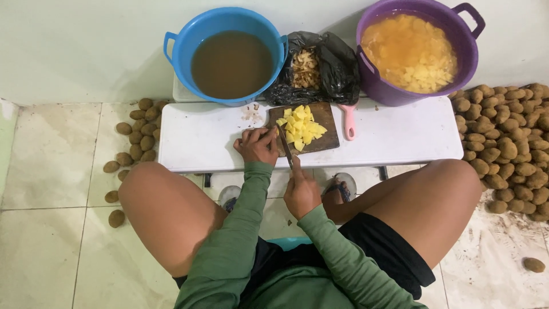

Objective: Dicing peeled potatoes on a cutting board and transferring the pieces into a bucket.

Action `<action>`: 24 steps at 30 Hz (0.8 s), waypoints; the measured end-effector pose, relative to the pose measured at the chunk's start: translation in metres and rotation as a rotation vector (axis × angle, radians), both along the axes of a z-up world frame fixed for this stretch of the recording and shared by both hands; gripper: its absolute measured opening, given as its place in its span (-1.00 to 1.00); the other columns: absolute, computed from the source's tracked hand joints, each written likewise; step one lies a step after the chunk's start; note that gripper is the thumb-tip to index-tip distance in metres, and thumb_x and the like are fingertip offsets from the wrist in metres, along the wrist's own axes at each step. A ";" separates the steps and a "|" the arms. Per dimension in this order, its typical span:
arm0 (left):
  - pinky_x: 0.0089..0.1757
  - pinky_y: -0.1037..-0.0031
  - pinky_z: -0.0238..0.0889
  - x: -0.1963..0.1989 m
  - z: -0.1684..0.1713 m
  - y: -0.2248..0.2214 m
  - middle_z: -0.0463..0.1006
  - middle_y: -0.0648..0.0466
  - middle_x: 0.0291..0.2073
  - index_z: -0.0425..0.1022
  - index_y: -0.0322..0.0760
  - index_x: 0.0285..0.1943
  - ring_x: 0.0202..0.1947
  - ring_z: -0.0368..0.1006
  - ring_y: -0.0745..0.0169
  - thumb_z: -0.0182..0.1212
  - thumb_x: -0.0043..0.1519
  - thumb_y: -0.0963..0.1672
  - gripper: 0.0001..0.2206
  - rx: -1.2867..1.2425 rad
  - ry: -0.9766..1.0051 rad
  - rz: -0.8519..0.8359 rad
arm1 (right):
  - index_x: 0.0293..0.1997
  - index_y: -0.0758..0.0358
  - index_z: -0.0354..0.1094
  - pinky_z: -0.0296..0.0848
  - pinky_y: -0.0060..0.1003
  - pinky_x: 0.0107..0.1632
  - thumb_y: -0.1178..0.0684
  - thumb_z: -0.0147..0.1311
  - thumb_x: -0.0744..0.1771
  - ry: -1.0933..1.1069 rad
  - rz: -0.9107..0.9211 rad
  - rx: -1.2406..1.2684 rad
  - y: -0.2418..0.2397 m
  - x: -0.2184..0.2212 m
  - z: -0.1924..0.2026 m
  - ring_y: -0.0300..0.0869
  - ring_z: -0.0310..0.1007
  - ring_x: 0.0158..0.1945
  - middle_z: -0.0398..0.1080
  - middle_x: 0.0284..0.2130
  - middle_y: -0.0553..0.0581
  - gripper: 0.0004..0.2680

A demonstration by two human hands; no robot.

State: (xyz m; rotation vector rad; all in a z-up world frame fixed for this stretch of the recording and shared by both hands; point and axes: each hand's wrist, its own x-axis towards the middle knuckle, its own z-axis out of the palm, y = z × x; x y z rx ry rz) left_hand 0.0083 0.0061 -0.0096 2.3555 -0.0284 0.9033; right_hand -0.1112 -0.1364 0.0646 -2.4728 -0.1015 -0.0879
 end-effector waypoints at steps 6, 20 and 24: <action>0.07 0.00 -0.04 0.000 0.003 0.000 0.49 0.27 -0.25 0.74 0.17 -0.07 -0.03 0.34 0.19 0.35 0.31 -0.08 -0.89 0.005 -0.012 0.006 | 0.56 0.19 0.08 0.58 0.27 -0.25 0.18 -0.11 0.37 -0.014 -0.009 0.001 -0.001 0.002 -0.016 0.40 0.59 -0.20 0.53 -0.15 0.51 -0.52; 0.05 0.06 -0.03 0.001 0.003 -0.001 0.45 0.31 -0.23 0.71 0.20 0.02 -0.02 0.33 0.23 0.33 0.32 -0.06 -0.86 0.024 -0.025 0.016 | 0.57 0.13 0.07 0.55 0.23 -0.37 0.17 -0.13 0.39 -0.054 -0.004 0.029 -0.009 0.015 -0.017 0.34 0.57 -0.31 0.50 -0.19 0.41 -0.53; 0.00 0.15 -0.02 -0.004 0.010 -0.001 0.39 0.30 -0.24 0.70 0.15 0.03 -0.13 0.31 0.27 0.18 0.41 -0.07 -0.83 0.036 -0.069 -0.007 | 0.56 0.07 0.09 0.51 0.06 -0.50 0.15 -0.13 0.41 -0.012 0.046 0.009 -0.012 0.035 -0.015 0.14 0.52 -0.43 0.47 -0.28 0.29 -0.56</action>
